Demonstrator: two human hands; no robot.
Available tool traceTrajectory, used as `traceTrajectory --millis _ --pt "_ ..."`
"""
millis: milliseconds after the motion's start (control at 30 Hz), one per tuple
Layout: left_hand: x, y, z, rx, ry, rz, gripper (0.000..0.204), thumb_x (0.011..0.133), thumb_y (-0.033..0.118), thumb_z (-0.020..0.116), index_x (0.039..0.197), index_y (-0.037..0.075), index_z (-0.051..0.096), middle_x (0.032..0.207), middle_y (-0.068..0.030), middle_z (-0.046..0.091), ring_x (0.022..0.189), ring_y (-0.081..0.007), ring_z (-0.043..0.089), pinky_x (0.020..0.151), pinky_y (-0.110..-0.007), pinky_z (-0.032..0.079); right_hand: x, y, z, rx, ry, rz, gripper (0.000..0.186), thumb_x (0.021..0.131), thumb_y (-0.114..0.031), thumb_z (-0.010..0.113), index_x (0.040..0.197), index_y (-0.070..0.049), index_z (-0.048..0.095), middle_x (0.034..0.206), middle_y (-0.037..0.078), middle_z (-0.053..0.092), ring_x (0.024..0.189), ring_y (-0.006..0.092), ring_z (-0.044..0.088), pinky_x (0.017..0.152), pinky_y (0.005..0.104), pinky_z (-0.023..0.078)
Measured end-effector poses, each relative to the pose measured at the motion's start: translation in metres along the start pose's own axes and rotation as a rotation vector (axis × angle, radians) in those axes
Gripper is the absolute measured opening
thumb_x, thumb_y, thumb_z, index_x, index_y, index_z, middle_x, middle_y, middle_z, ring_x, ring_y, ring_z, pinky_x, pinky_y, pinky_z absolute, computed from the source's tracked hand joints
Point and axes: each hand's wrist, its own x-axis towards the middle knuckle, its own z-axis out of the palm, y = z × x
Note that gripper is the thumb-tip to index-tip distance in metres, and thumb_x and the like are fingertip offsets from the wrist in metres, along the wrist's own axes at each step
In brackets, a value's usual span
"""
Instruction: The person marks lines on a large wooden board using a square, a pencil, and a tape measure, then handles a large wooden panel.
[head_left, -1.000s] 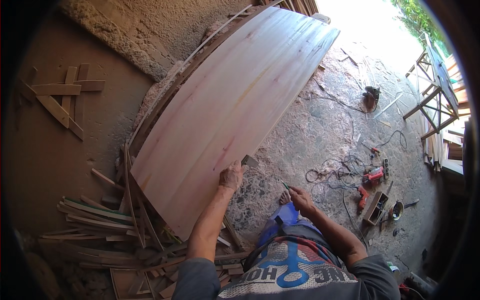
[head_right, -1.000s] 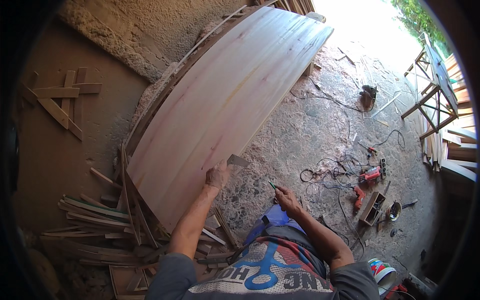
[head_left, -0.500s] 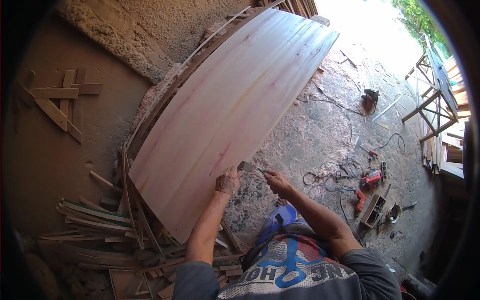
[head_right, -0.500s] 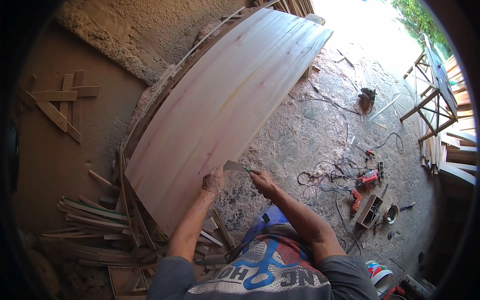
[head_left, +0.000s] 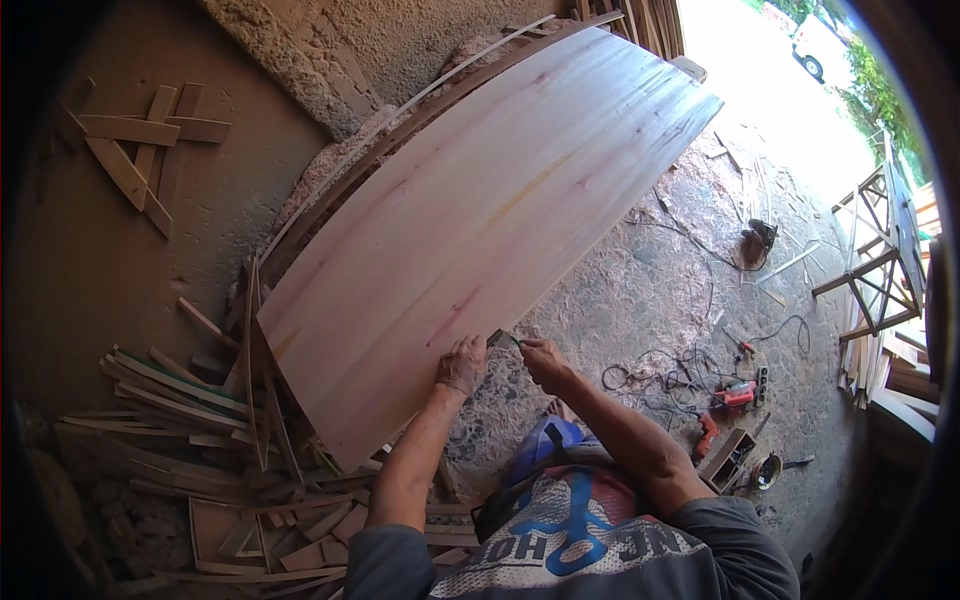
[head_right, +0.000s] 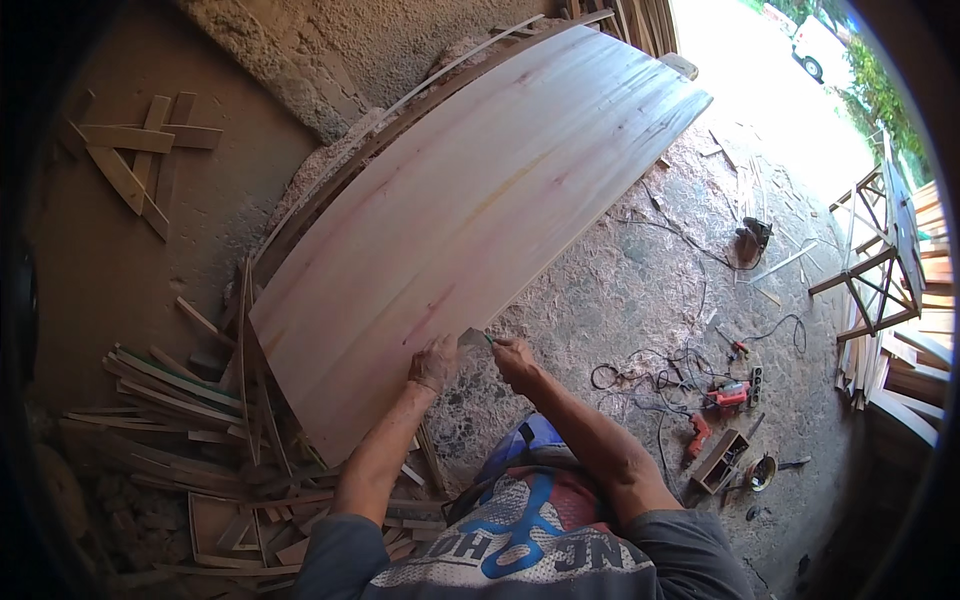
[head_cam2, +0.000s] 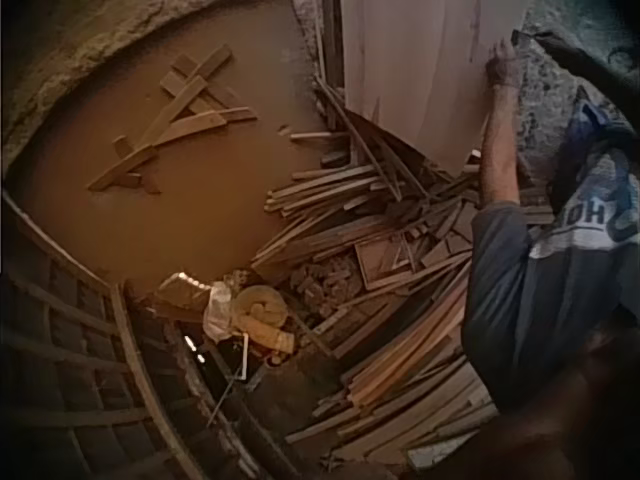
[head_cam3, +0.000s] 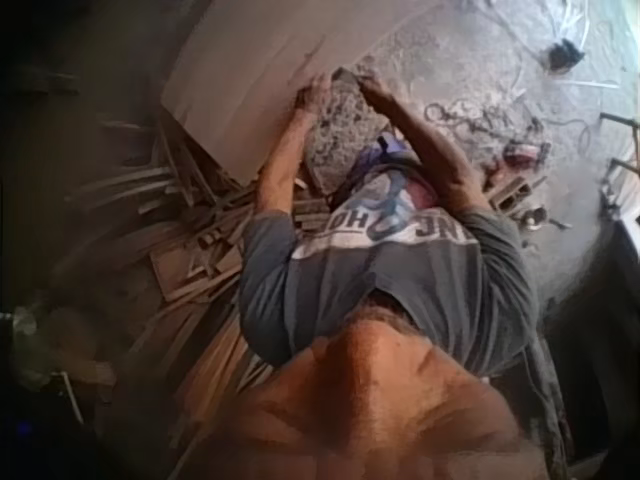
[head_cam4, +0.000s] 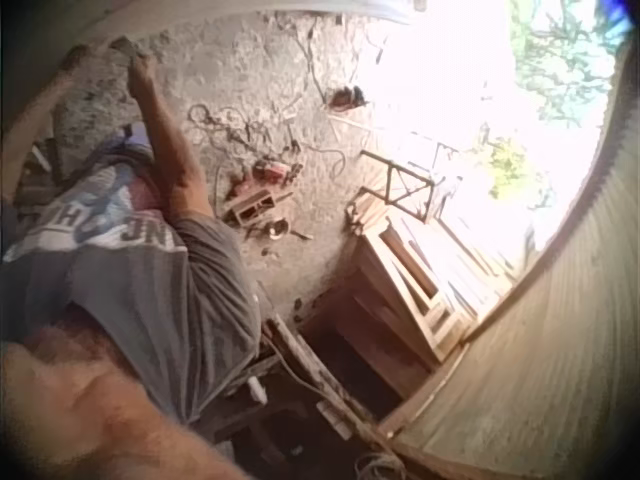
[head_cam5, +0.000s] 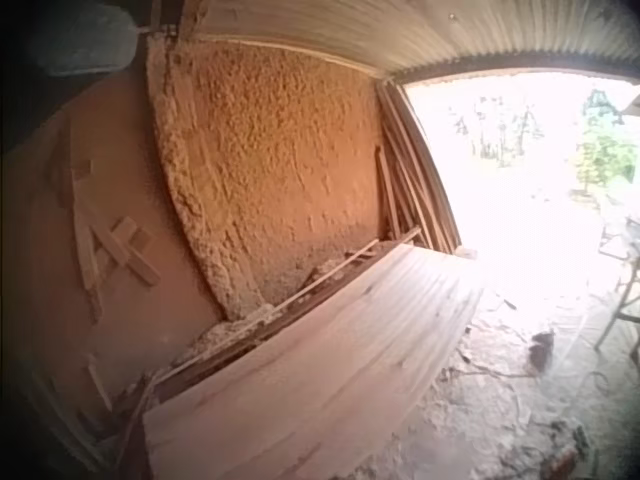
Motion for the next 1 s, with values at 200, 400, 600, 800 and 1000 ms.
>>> traceTrajectory --millis 200,400,600,800,1000 --pt "0.002 0.013 -0.016 -0.039 -0.127 -0.055 0.021 0.093 0.026 0.060 0.100 0.006 0.053 0.099 -0.0149 0.062 0.094 -0.0358 0.064 0.074 -0.049 0.056 -0.114 -0.043 -0.028 0.233 -0.328 -0.295 0.038 0.103 -0.028 0.050 0.137 -0.012 0.057 0.061 -0.010 0.038 0.048 0.0022 0.034 0.042 0.0207 0.027" --pt "0.012 0.018 -0.015 -0.074 -0.130 -0.015 0.024 0.093 0.026 0.061 0.099 0.005 0.052 0.101 -0.0160 0.062 0.095 -0.0370 0.064 0.074 -0.050 0.056 -0.107 0.005 -0.072 0.297 -0.237 -0.221 0.041 0.104 -0.030 0.050 0.140 -0.013 0.053 0.064 -0.011 0.036 0.050 0.0018 0.031 0.043 0.0204 0.025" --pt "0.041 0.028 -0.005 -0.041 -0.113 0.014 0.025 0.094 0.027 0.060 0.099 0.004 0.052 0.102 -0.0170 0.062 0.094 -0.0387 0.064 0.072 -0.049 0.056 -0.107 0.014 -0.106 0.387 -0.097 -0.171 0.037 0.103 -0.030 0.051 0.135 -0.012 0.055 0.063 -0.009 0.037 0.048 0.0033 0.030 0.041 0.0231 0.025" --pt "0.124 0.088 0.007 -0.060 0.000 0.091 0.029 0.095 0.029 0.057 0.103 0.002 0.054 0.105 -0.0194 0.063 0.097 -0.0396 0.064 0.078 -0.050 0.055 -0.092 0.028 -0.141 0.503 -0.013 -0.160 0.039 0.103 -0.027 0.052 0.137 -0.007 0.053 0.062 -0.009 0.036 0.047 0.0032 0.030 0.040 0.0226 0.025" --pt "0.197 0.138 0.013 -0.121 -0.058 0.031 0.029 0.095 0.030 0.057 0.104 0.002 0.056 0.104 -0.0205 0.064 0.098 -0.0406 0.063 0.083 -0.050 0.053 -0.085 0.013 -0.190 0.448 0.080 -0.168 0.038 0.103 -0.029 0.052 0.135 -0.009 0.054 0.063 -0.009 0.037 0.046 0.0036 0.030 0.039 0.0231 0.025"
